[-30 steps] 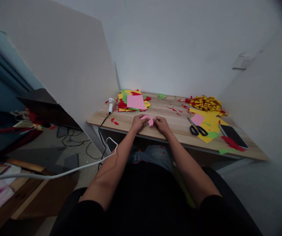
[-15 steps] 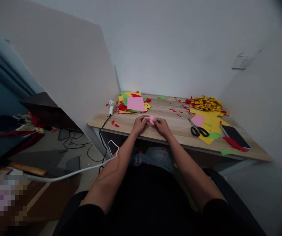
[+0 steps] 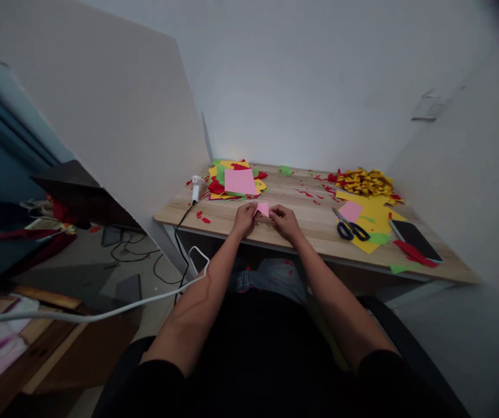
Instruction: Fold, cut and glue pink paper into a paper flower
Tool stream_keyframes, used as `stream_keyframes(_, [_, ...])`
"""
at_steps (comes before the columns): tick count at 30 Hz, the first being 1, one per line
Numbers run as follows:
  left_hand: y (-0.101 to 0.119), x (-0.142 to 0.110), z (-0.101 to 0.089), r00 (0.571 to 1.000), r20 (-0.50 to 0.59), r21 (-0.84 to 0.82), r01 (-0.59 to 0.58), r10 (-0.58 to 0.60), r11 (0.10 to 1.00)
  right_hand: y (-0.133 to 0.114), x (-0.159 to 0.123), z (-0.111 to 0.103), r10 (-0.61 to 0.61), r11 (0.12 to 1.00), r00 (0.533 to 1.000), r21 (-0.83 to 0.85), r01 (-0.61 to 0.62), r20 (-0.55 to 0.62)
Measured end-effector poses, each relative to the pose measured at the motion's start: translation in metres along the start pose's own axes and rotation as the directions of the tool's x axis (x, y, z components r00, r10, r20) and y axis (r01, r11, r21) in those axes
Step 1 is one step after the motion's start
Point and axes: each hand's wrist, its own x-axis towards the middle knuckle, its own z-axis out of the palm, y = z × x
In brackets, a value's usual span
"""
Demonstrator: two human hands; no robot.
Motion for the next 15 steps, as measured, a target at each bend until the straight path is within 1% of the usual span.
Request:
stream_keyframes(3, [0.001, 0.0, 0.001, 1.0, 0.001, 0.003, -0.002, 0.002, 1.0, -0.003, -0.001, 0.0, -0.019, 1.0, 1.0, -0.002, 0.019, 0.02])
stream_keyframes(7, [0.001, -0.002, 0.001, 1.0, 0.011, 0.028, 0.001, -0.001, 1.0, -0.004, -0.001, -0.001, -0.02, 0.999, 1.0, 0.045, 0.021, -0.005])
stream_keyframes(11, [0.002, -0.004, 0.002, 0.999, 0.045, 0.06, 0.006, -0.008, 0.998, 0.0, 0.0, -0.001, 0.034, 0.994, 0.999, 0.098, -0.037, 0.033])
stream_keyframes(15, [0.004, -0.006, 0.002, 0.996, 0.085, 0.09, 0.0, -0.008, 0.996, 0.01, 0.002, -0.001, 0.09, 0.99, 0.992, 0.102, -0.1, 0.092])
